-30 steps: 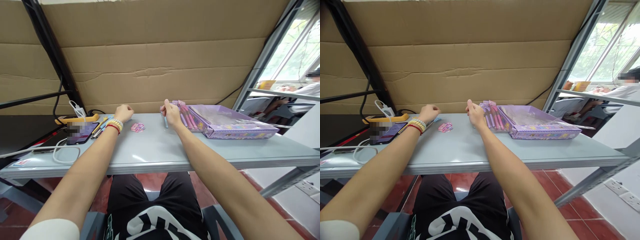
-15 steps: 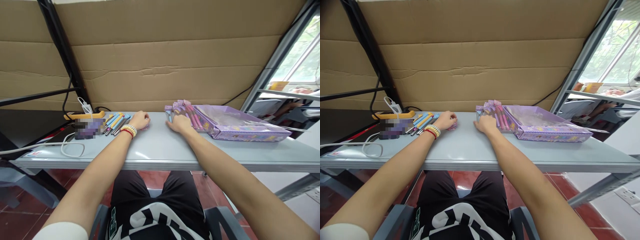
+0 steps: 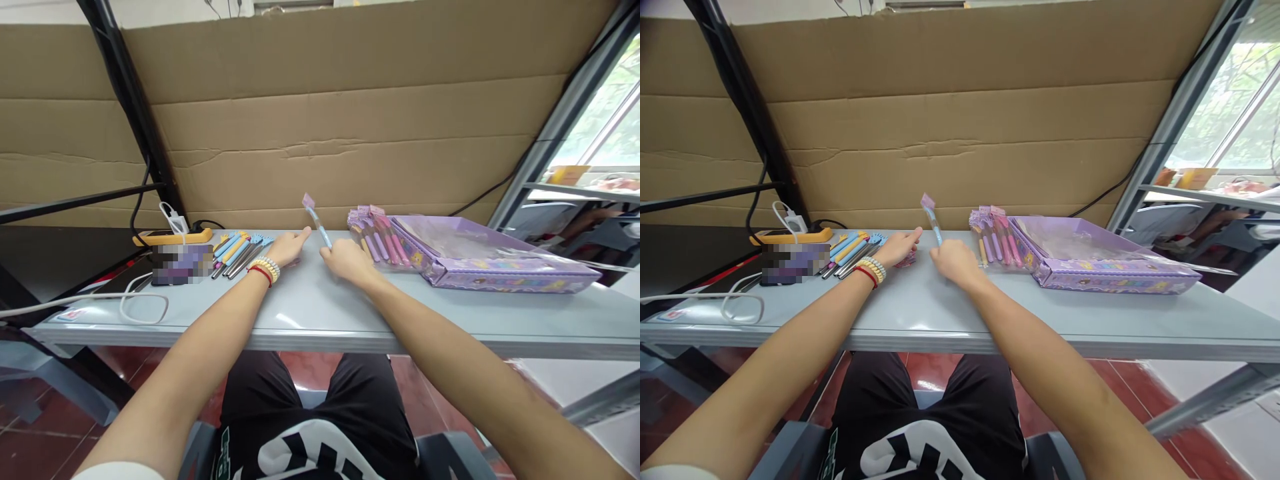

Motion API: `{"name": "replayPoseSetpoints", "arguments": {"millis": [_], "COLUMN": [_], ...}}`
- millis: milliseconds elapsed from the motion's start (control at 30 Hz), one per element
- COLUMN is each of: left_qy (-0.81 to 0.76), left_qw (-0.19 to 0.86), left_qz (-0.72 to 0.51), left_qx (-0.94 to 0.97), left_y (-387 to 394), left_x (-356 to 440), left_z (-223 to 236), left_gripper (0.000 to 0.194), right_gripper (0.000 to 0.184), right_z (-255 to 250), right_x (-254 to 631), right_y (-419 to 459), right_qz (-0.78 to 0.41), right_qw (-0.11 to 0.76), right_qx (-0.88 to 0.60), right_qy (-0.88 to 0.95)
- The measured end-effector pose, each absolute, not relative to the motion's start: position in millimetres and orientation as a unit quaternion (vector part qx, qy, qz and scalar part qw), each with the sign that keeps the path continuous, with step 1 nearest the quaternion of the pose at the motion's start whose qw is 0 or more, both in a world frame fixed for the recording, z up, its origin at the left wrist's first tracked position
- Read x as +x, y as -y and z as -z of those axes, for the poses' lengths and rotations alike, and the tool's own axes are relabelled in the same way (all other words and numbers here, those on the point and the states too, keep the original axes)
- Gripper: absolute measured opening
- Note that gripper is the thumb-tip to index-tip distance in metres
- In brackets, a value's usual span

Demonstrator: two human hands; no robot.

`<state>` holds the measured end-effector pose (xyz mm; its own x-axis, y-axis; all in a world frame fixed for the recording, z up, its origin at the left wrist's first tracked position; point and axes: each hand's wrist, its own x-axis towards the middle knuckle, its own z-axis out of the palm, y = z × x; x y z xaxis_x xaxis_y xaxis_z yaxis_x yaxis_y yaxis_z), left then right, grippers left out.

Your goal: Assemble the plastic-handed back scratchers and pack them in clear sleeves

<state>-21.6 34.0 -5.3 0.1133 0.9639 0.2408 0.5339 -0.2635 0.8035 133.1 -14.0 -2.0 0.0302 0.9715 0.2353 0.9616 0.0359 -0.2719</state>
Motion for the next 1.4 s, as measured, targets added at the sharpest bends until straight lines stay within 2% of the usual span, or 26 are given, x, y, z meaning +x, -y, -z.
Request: {"name": "replayPoseSetpoints", "arguments": {"millis": [167, 367, 500, 567, 700, 833, 1033, 1400], "left_qy": [-0.468, -0.395, -0.348, -0.336, -0.322, -0.319, -0.346, -0.338], "left_qw": [0.42, 0.511, 0.526, 0.527, 0.515, 0.531, 0.54, 0.56], "left_qz": [-0.462, -0.564, -0.626, -0.631, -0.632, -0.612, -0.605, -0.581], "left_qx": [0.625, 0.514, 0.458, 0.46, 0.481, 0.492, 0.473, 0.484], "left_y": [-37.2, -39.9, -34.4, -31.9, -29.3, -28.7, -29.7, -28.4], "left_x": [-18.7, -20.0, -22.4, -22.9, -22.6, -23.2, -26.3, -27.4], "left_z": [4.4, 0.2, -8.5, -10.5, -10.9, -11.6, -12.5, -12.5], "left_gripper": [0.039, 0.028, 0.024, 0.021, 0.022, 0.023, 0.019, 0.014], "right_gripper": [0.028, 0.034, 0.015, 0.013, 0.027, 0.025, 0.036, 0.036], "right_z": [5.5, -0.4, -3.3, 0.0, 6.5, 6.1, 7.6, 7.0], "right_x": [117.2, 135.2, 151.7, 155.7, 156.0, 155.5, 158.5, 159.8], "right_y": [27.2, 15.6, 6.6, 2.9, -1.3, -1.3, -2.2, -0.7], "right_qz": [-0.009, -0.08, -0.067, -0.054, -0.065, -0.081, -0.17, -0.108], "right_qw": [0.229, 0.296, 0.306, 0.302, 0.325, 0.386, 0.443, 0.492], "right_qx": [-0.607, -0.549, -0.536, -0.528, -0.521, -0.501, -0.452, -0.44], "right_qy": [0.761, 0.778, 0.784, 0.792, 0.787, 0.77, 0.755, 0.743]}}
